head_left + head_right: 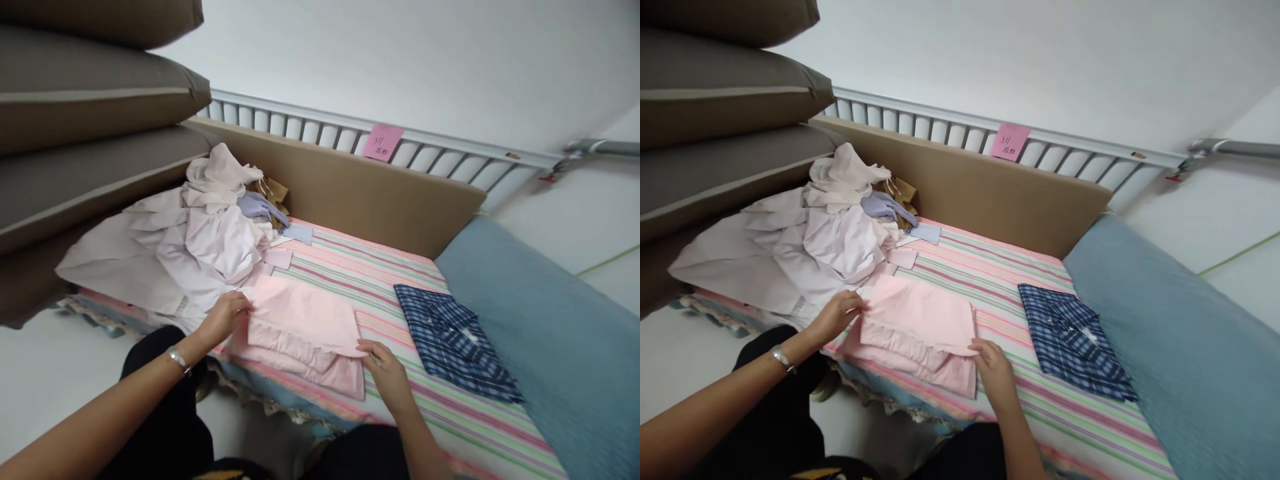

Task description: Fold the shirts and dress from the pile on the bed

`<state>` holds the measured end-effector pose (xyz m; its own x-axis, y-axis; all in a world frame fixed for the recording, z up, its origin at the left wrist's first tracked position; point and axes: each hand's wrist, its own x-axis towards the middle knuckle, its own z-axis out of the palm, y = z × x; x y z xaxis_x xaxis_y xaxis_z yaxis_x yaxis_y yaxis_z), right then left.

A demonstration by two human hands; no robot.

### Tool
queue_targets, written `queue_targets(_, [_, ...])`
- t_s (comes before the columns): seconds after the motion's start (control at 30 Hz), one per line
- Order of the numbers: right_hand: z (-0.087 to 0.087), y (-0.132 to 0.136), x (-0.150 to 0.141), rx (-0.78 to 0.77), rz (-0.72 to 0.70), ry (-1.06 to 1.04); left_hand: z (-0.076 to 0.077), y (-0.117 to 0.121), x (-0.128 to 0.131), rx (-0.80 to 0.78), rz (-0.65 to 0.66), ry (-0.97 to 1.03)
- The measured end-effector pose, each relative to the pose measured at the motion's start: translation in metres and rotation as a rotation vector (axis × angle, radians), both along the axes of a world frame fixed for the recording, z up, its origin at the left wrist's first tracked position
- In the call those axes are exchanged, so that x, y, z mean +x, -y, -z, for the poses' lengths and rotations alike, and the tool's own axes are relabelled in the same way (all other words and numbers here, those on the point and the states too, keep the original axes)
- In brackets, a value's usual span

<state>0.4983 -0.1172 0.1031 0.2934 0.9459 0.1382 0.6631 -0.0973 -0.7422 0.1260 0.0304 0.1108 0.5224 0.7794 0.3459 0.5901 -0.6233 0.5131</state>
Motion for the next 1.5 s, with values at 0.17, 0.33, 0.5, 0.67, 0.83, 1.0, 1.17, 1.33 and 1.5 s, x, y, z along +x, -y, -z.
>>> queue_targets(0.17, [0.011, 0.014, -0.010, -0.012, 0.098, 0.045, 0.010, 0.021, 0.002, -0.075, -0.064, 0.077])
queue_targets(0.33, [0.012, 0.027, -0.048, -0.046, 0.384, -0.394, 0.019, 0.051, 0.008, -0.548, -0.421, 0.522])
queue_targets(0.5, [0.005, 0.032, -0.083, -0.248, 0.370, -0.908, 0.010, 0.062, 0.016, -1.141, -0.488, 0.803])
queue_targets(0.67, [0.009, 0.020, -0.100, -0.405, 0.348, -0.983, 0.012, 0.061, 0.027, -1.261, -0.484, 0.734])
queue_targets(0.83, [0.003, 0.010, -0.105, -0.327, 0.359, -0.969, 0.008, 0.063, 0.034, -1.192, -0.442, 0.684])
queue_targets(1.0, [0.004, 0.016, -0.097, -0.293, 0.264, -0.721, 0.016, 0.073, 0.031, -1.102, -0.396, 0.575])
queue_targets(1.17, [0.039, 0.016, -0.096, -0.348, 0.346, -0.632, 0.039, 0.075, 0.033, -1.071, -0.431, 0.427])
queue_targets(1.33, [0.031, 0.030, -0.071, -0.370, 0.281, -0.517, 0.022, 0.061, 0.007, -0.935, -0.370, 0.238])
queue_targets(1.5, [-0.014, 0.028, -0.064, -0.105, 0.340, -0.293, -0.011, 0.037, 0.010, -0.168, -0.312, 0.103])
